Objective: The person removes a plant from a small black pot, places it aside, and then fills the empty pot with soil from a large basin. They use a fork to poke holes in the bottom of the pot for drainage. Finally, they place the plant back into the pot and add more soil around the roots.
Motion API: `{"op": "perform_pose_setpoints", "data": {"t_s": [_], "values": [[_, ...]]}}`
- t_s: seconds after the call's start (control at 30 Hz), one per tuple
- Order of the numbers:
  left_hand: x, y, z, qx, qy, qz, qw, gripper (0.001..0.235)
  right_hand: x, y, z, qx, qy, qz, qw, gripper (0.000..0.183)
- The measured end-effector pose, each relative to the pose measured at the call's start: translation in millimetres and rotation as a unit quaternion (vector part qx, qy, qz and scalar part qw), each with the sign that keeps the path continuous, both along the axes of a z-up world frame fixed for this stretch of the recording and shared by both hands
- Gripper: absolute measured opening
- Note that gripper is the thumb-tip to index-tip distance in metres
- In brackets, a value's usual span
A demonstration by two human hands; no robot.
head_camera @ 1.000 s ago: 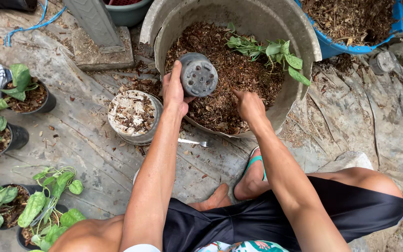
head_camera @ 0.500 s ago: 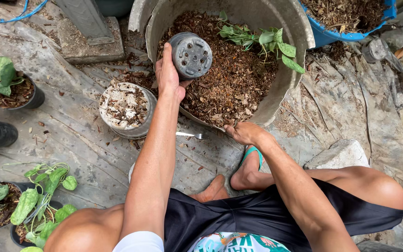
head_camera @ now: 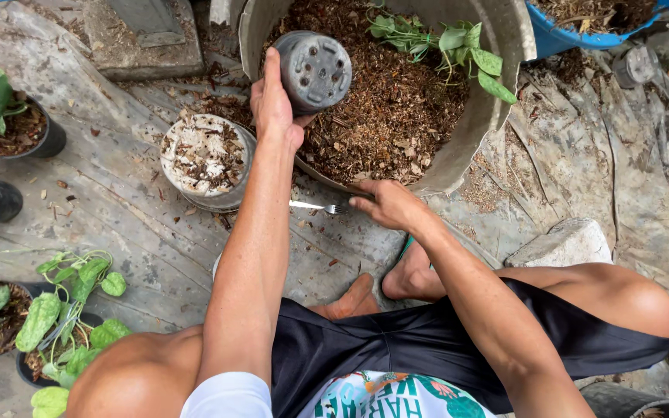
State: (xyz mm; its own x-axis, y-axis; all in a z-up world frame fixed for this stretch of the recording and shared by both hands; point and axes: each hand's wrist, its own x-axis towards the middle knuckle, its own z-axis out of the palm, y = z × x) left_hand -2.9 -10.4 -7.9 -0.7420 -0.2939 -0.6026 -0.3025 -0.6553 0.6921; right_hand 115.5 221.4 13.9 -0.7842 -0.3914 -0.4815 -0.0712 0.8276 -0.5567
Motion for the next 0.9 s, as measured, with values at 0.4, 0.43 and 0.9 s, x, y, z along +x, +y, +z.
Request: {"op": "perform_pose_setpoints", "data": {"t_s": [0.4, 0.43, 0.9], "values": [[25, -7, 29, 0.015, 0.08, -0.048, 0.996, 0.08, 32, -88, -151, -0.004, 0.166, 0.125, 0.978, 0.03], [27, -7, 33, 0.029, 0.092, -0.053, 0.994, 0.079, 36, -87, -162, -0.006, 0.169, 0.11, 0.979, 0.032], [24, -9, 51, 0.08, 0.146, -0.035, 0.985, 0.091, 31, -70, -143, 0.082, -0.056, 0.109, 0.989, 0.044]]}}
